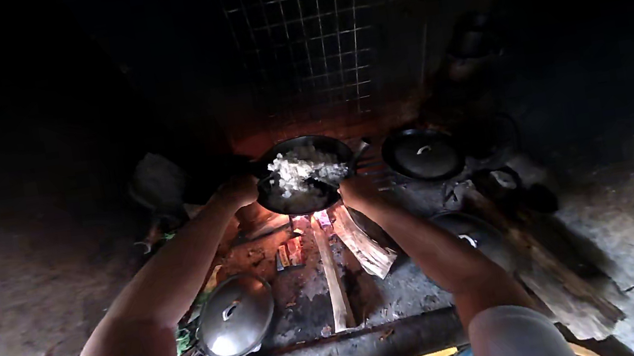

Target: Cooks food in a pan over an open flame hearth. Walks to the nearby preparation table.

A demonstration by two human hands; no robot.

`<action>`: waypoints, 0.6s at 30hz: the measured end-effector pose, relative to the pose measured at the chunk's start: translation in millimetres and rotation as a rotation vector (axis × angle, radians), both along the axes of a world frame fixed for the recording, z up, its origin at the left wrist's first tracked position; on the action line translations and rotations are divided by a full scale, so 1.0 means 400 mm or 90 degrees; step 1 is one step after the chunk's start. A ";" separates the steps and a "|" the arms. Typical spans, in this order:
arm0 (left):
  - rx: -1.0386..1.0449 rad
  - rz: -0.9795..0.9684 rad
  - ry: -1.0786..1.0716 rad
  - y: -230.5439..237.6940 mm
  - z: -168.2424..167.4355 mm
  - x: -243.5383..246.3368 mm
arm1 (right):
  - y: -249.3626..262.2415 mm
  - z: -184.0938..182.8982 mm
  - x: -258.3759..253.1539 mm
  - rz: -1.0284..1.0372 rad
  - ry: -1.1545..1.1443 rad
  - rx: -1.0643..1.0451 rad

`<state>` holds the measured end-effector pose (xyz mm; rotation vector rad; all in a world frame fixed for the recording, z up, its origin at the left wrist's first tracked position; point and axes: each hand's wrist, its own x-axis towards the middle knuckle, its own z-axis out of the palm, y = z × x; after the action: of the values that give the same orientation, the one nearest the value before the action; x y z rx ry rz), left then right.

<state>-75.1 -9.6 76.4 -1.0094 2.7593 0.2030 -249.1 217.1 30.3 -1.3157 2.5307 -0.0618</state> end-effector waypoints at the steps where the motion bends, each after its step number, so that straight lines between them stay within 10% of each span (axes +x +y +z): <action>1: -0.021 0.008 -0.007 0.019 0.026 0.000 | 0.001 0.025 0.004 -0.002 0.001 0.003; 13: -0.249 -0.014 -0.151 0.199 0.178 0.065 | 0.007 0.285 -0.025 0.029 0.048 -0.006; 18: -0.260 -0.083 -0.167 0.190 0.206 0.145 | -0.036 0.221 -0.066 -0.069 0.028 -0.080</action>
<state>-16.9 66.4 158.8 -0.8591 2.6578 -0.4963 -275.3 202.8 118.7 -1.2350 2.6724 -0.2203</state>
